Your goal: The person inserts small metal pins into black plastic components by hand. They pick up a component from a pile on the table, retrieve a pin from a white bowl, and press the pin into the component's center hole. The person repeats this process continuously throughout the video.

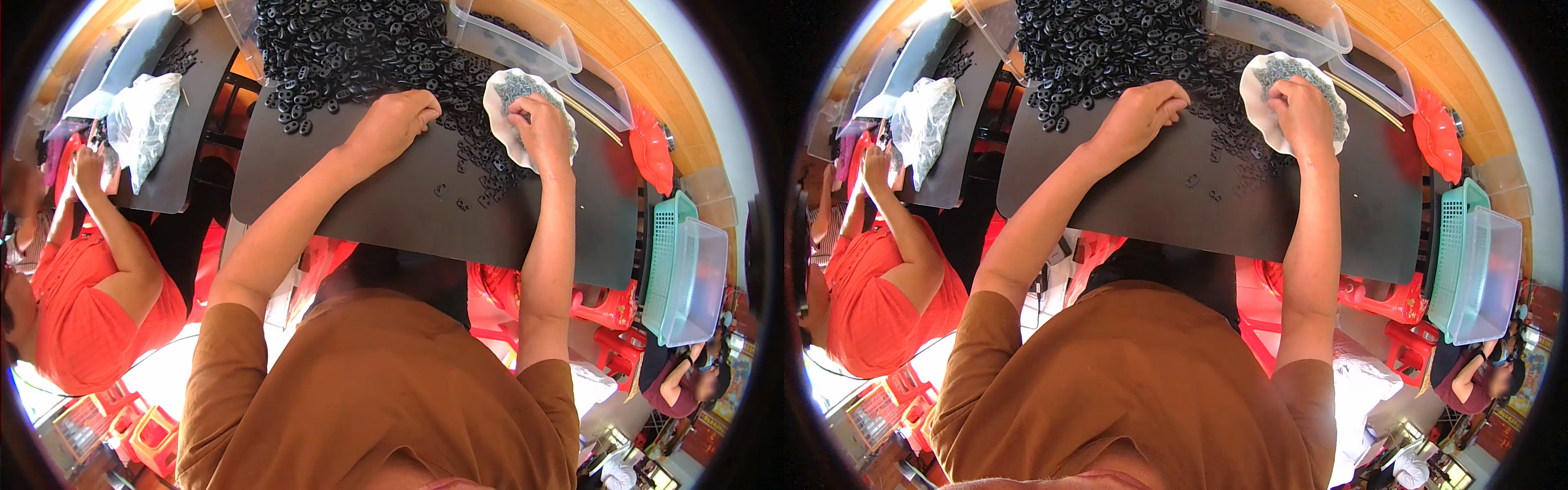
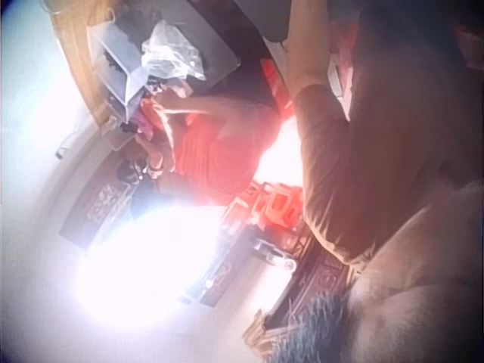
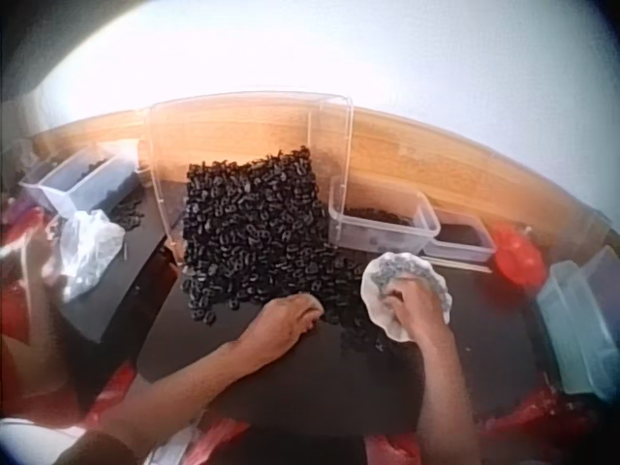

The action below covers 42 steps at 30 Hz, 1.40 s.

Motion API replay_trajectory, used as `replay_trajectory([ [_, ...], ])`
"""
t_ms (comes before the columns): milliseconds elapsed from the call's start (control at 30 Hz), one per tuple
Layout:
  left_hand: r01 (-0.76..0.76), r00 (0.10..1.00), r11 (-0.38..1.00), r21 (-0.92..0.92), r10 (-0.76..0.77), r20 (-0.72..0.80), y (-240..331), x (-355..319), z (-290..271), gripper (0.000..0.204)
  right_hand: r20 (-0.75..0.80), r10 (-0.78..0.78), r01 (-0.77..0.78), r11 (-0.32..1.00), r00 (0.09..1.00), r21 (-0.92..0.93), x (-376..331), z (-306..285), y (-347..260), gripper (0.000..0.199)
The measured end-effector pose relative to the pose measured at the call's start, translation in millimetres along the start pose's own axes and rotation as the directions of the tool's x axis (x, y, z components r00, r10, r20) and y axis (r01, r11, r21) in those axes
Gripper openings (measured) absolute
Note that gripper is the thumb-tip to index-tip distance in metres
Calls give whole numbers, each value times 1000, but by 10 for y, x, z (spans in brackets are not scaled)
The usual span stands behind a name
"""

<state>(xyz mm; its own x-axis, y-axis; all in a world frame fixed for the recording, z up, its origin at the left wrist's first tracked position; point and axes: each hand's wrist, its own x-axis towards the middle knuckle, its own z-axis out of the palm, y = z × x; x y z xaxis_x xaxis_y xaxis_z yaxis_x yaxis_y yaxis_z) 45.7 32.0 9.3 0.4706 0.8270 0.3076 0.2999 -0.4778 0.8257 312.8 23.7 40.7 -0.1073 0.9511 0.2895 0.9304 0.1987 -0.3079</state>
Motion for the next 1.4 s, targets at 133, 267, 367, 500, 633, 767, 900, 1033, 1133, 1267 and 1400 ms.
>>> replay_trajectory([
  [133,226,974,930,-289,-220,54,44,-38,-24,14,3,22,-22,999,1000,31,10,3,-14,6],
  [267,291,957,889,-353,-263,126,-33,-54,-83,17,1,18,-18,996,1000,85,4,-14,-27,10],
  [367,313,950,843,-437,-274,151,-62,-54,-89,17,-9,30,-29,995,1000,99,8,-15,11,11],
  [500,305,952,797,-522,-261,158,-82,-35,-153,16,-27,89,-83,982,996,171,29,-11,54,10],
  [633,330,944,790,-517,-284,169,-85,-31,-174,15,42,179,-184,943,983,279,5,-12,44,7],
  [767,315,947,744,-590,-286,146,-114,-37,-145,12,61,210,-214,860,976,464,4,-24,70,12],
  [900,309,949,719,-623,-277,151,-114,-32,-158,11,59,205,-197,760,977,619,31,-28,138,13],
  [1033,303,952,749,-590,-266,151,-92,-28,-165,12,60,192,-191,792,980,580,21,-60,164,12],
  [1133,314,949,778,-544,-272,158,-84,-26,-180,13,155,143,-201,852,978,484,4,-79,175,10],
  [1267,303,953,796,-524,-264,150,-80,-26,-165,12,146,150,-209,754,978,622,16,-60,188,9],
  [1400,306,952,772,-557,-240,192,-80,-13,-68,10,183,136,-228,591,974,774,21,-77,72,11],
])
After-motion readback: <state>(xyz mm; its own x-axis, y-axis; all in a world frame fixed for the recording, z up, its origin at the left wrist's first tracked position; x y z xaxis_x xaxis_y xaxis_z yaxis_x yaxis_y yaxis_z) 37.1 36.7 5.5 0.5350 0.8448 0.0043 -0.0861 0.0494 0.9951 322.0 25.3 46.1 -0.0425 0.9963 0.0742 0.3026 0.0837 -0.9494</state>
